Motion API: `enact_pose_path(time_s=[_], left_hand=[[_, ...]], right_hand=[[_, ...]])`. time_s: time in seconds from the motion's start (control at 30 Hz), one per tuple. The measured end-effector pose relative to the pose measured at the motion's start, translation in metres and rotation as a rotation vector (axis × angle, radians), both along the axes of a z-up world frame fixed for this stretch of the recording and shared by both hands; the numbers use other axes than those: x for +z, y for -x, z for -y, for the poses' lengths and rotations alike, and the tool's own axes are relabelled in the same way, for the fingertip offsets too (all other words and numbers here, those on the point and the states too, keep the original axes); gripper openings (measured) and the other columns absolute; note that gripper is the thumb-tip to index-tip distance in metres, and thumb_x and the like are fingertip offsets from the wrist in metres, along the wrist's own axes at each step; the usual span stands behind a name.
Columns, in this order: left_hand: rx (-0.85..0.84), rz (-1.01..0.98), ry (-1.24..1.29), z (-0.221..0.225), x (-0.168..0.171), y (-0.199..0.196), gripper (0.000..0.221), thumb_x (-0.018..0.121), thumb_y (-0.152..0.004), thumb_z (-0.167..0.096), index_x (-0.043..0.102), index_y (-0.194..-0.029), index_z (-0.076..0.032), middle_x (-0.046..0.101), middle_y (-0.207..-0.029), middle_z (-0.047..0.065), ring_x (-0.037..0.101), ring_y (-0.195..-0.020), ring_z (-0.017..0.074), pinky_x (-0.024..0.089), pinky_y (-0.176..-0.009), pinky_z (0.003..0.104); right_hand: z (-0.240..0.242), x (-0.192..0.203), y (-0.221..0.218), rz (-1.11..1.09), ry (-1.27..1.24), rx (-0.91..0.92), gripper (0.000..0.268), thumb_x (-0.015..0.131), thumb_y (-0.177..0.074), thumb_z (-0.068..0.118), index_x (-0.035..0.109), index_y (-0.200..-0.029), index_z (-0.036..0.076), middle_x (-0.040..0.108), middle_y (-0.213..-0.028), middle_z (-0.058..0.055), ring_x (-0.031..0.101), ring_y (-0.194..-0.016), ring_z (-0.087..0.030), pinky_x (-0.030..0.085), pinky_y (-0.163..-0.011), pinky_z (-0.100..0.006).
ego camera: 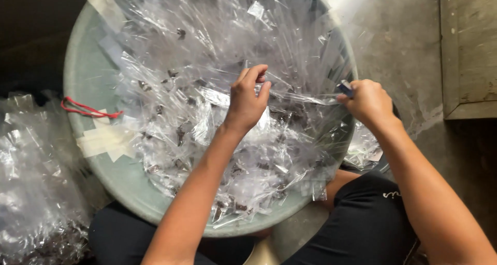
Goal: Trimming excess plastic from small packaged items using nail clippers and sorting them into a separate basin.
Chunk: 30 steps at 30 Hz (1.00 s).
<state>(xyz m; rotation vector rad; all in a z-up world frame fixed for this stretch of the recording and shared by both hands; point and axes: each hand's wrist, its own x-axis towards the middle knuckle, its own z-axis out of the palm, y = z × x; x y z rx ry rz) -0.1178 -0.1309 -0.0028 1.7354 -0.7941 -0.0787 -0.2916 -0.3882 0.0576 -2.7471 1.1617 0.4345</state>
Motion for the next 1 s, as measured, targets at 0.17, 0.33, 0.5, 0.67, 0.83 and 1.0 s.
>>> enact_pose_path(time_s=[0.17,0.33,0.5,0.67,0.83,1.0], left_hand=[[0.156,-0.115,-0.043,0.059,-0.026,-0.009,0.042,0.077,-0.084,-0.009,0.064,-0.123,-0.003,0.068,-0.108,0.012,0.075,-0.098,0.0274,0.057,-0.091,0.041],[0.272,-0.302,-0.278,0.120,-0.017,0.009,0.102,0.092,-0.070,-0.030,0.036,-0.146,0.008,0.052,-0.133,0.026,0.053,-0.130,0.0432,0.050,-0.105,0.054],[0.432,-0.171,-0.640,0.144,-0.051,0.013,0.059,0.078,-0.078,-0.045,0.051,-0.119,-0.012,0.058,-0.111,0.010,0.065,-0.106,0.0358,0.052,-0.086,0.056],[0.547,-0.048,0.047,0.095,-0.034,-0.028,0.028,0.048,-0.087,-0.011,0.071,-0.100,-0.019,0.074,-0.091,0.008,0.064,-0.088,0.0356,0.049,-0.082,0.046],[0.208,-0.432,0.616,0.020,0.093,-0.032,0.015,0.059,-0.102,-0.022,0.068,-0.106,-0.011,0.075,-0.104,0.010,0.073,-0.097,0.0226,0.058,-0.092,0.032],[0.001,-0.546,0.683,-0.032,0.150,-0.015,0.019,0.071,-0.098,-0.018,0.069,-0.116,-0.011,0.073,-0.109,0.005,0.074,-0.080,0.0157,0.066,-0.078,0.028]], right_hand=[[0.007,-0.016,-0.001,-0.011,-0.037,0.019,0.020,0.080,-0.086,0.030,0.080,-0.101,0.015,0.073,-0.095,-0.013,0.074,-0.093,-0.044,0.059,-0.079,-0.055],[-0.004,0.026,0.000,0.406,-0.357,-0.115,0.011,0.073,-0.091,0.024,0.074,-0.100,0.017,0.071,-0.070,-0.010,0.066,-0.068,-0.029,0.050,-0.065,-0.038],[-0.035,0.068,-0.014,0.841,-0.566,-0.127,0.008,0.063,-0.093,0.004,0.067,-0.101,0.003,0.062,-0.057,-0.010,0.052,-0.042,-0.012,0.040,-0.045,-0.023],[-0.049,0.081,-0.015,1.197,-0.713,-0.141,0.011,0.053,-0.098,-0.006,0.063,-0.099,0.000,0.065,-0.089,-0.013,0.054,-0.055,-0.013,0.041,-0.044,-0.023],[-0.083,0.115,-0.017,1.207,-0.834,-0.031,0.011,0.071,-0.101,0.004,0.067,-0.111,0.000,0.062,-0.080,-0.007,0.052,-0.056,-0.011,0.043,-0.053,-0.020],[-0.137,0.163,-0.027,1.124,-0.842,0.159,0.006,0.071,-0.104,0.002,0.067,-0.108,0.004,0.060,-0.076,-0.003,0.054,-0.058,-0.011,0.044,-0.054,-0.021]])
